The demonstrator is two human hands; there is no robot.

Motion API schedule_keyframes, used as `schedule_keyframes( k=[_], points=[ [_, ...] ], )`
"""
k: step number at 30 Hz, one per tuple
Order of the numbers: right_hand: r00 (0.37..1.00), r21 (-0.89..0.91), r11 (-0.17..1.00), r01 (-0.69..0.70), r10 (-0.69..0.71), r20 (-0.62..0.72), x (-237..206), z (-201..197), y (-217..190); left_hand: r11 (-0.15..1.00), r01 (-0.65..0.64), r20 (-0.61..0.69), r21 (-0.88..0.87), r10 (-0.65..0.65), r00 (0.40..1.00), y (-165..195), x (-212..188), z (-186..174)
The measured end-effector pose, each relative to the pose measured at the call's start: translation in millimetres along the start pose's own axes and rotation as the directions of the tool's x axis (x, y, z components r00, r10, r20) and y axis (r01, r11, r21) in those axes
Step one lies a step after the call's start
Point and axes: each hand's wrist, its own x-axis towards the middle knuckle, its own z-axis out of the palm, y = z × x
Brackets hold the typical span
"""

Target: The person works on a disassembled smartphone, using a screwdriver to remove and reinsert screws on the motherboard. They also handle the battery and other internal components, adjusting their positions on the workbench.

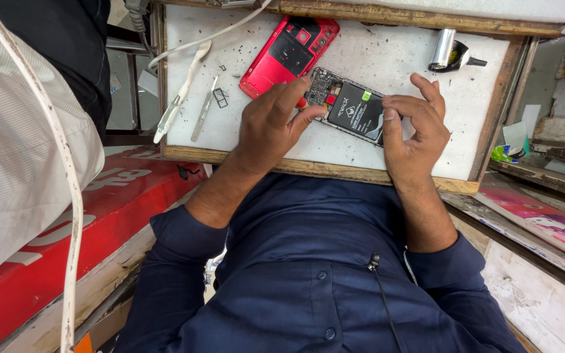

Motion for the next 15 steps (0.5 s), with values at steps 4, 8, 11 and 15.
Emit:
schedule_keyframes(
  k=[4,8,11,15],
  points=[
    [1.000,-0.003,1.000,-0.005,0.005,0.002,0,0,1,0.998,-0.031,-0.016,0.046,0.031,0.999,2,-3,4],
    [1.000,-0.012,1.000,-0.009,0.009,0.007,-1,0,-1,0.997,-0.071,0.060,-0.014,0.072,0.996,7,1,-1],
    [1.000,-0.014,1.000,-0.011,0.011,0.004,0,-1,-2,0.991,-0.129,0.093,-0.037,0.132,0.987,9,5,-6],
    [1.000,-0.009,1.000,-0.010,0.010,0.004,0,-1,-2,0.992,-0.103,0.094,-0.074,0.110,0.989,7,7,-9]
  ],
)
